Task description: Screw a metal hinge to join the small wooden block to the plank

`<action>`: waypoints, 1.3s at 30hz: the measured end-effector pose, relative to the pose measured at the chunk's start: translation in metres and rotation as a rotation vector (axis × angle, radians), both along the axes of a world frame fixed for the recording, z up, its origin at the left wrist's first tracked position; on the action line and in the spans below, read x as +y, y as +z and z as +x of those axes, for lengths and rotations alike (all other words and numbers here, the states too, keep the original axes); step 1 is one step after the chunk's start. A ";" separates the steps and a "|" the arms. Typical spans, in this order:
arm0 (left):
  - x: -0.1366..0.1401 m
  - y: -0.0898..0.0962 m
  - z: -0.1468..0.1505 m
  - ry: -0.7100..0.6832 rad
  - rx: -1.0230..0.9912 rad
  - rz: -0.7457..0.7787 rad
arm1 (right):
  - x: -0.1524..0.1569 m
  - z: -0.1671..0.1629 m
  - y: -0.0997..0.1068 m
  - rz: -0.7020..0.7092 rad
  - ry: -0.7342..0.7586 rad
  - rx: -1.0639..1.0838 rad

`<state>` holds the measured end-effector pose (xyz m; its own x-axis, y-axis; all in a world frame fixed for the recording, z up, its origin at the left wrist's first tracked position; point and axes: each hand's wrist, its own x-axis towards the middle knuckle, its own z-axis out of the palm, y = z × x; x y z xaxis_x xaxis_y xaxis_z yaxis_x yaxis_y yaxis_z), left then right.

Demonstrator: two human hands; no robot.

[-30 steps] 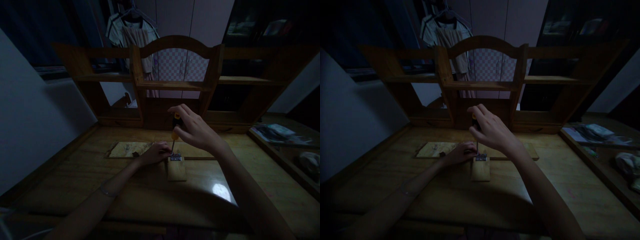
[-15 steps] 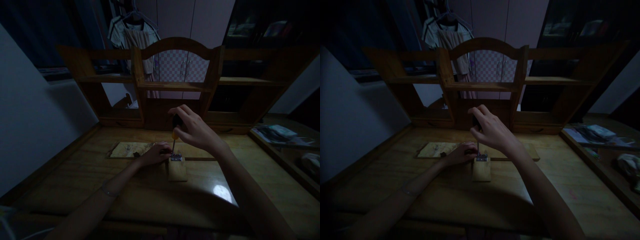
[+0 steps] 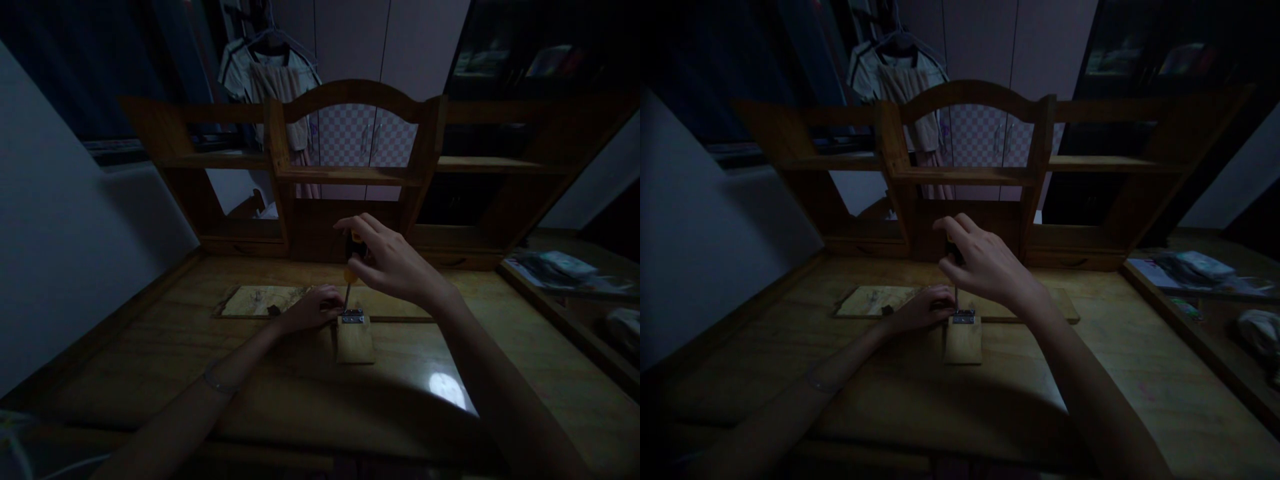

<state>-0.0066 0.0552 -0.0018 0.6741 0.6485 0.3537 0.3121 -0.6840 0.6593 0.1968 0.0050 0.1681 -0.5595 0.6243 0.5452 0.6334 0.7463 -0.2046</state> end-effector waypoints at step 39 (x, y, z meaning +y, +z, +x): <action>0.001 -0.001 -0.001 -0.018 0.022 0.041 | 0.005 -0.001 -0.005 0.055 -0.100 0.016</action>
